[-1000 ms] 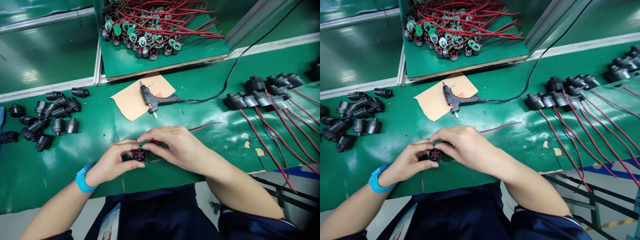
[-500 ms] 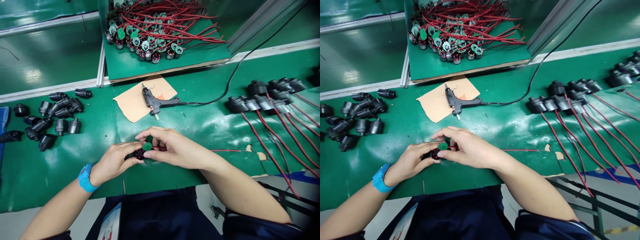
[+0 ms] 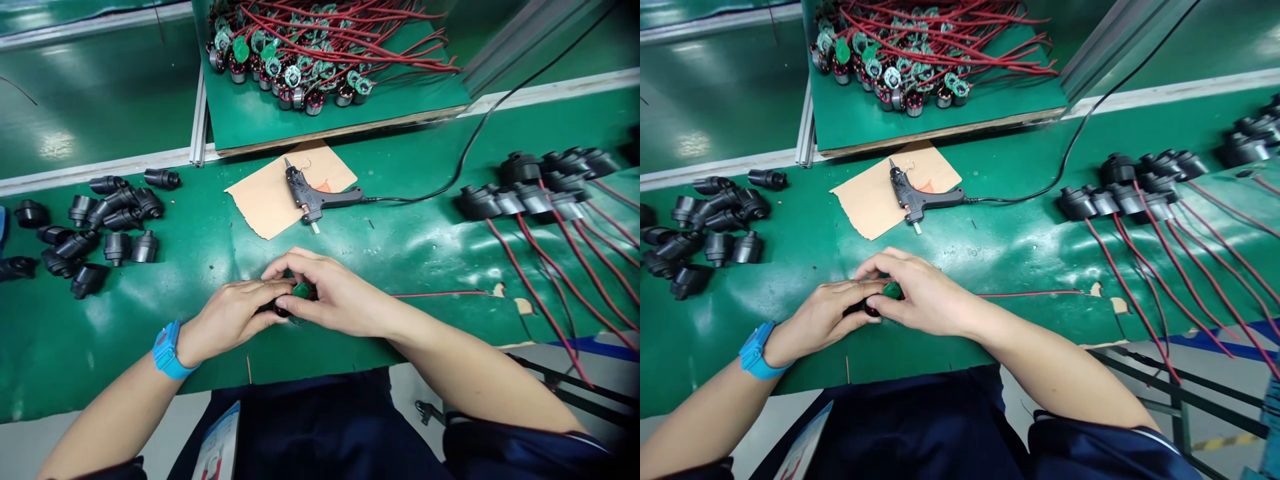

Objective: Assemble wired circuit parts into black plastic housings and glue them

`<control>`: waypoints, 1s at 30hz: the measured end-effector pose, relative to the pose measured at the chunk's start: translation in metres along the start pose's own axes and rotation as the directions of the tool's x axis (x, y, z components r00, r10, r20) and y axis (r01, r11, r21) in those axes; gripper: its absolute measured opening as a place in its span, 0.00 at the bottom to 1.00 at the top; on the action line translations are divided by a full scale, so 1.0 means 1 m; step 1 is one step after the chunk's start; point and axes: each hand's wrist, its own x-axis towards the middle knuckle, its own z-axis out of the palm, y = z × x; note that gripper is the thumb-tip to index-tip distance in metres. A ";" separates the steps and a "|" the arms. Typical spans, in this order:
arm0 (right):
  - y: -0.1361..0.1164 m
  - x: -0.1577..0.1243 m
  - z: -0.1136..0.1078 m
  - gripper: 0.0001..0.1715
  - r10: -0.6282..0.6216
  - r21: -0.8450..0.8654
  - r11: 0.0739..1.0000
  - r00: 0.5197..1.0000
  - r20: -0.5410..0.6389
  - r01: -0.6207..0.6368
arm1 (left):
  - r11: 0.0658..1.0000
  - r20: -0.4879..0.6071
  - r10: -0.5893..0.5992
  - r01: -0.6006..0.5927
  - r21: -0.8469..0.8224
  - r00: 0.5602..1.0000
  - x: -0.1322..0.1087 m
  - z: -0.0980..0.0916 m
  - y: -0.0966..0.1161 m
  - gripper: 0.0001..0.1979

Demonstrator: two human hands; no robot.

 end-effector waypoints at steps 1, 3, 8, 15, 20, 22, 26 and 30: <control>0.000 -0.001 0.000 0.19 -0.035 -0.041 0.999 0.999 -0.038 0.033 | 1.000 -0.002 -0.017 0.017 -0.019 1.000 0.000 -0.002 0.001 0.20; 0.000 -0.004 0.000 0.18 -0.173 -0.169 0.975 0.971 -0.167 0.145 | 0.994 -0.004 -0.056 0.056 -0.091 0.998 0.000 -0.006 0.002 0.19; -0.001 -0.012 -0.003 0.12 -0.576 -0.527 0.750 0.785 -0.226 0.399 | 0.939 0.019 -0.040 0.044 -0.342 0.999 -0.003 -0.015 0.004 0.19; -0.002 -0.012 0.003 0.07 -0.673 -0.630 0.614 0.733 -0.103 0.476 | 0.875 0.086 0.018 0.026 -0.483 0.996 -0.005 -0.017 0.003 0.18; -0.008 -0.017 0.009 0.08 -0.750 -0.748 0.451 0.661 -0.022 0.487 | 0.863 0.115 0.036 0.027 -0.505 0.993 -0.006 -0.019 0.007 0.20; -0.012 -0.019 0.014 0.09 -0.775 -0.777 0.368 0.630 0.046 0.510 | 0.870 0.128 0.027 0.039 -0.492 0.991 -0.006 -0.019 0.008 0.21; -0.014 -0.021 0.014 0.05 -0.744 -0.736 0.379 0.658 0.119 0.561 | 0.888 0.135 0.033 0.033 -0.459 0.990 -0.005 -0.020 0.011 0.20; 0.000 -0.012 -0.017 0.04 -0.641 -0.652 0.633 0.755 -0.138 0.417 | 0.891 0.082 0.023 0.017 -0.453 0.996 -0.006 -0.025 0.014 0.17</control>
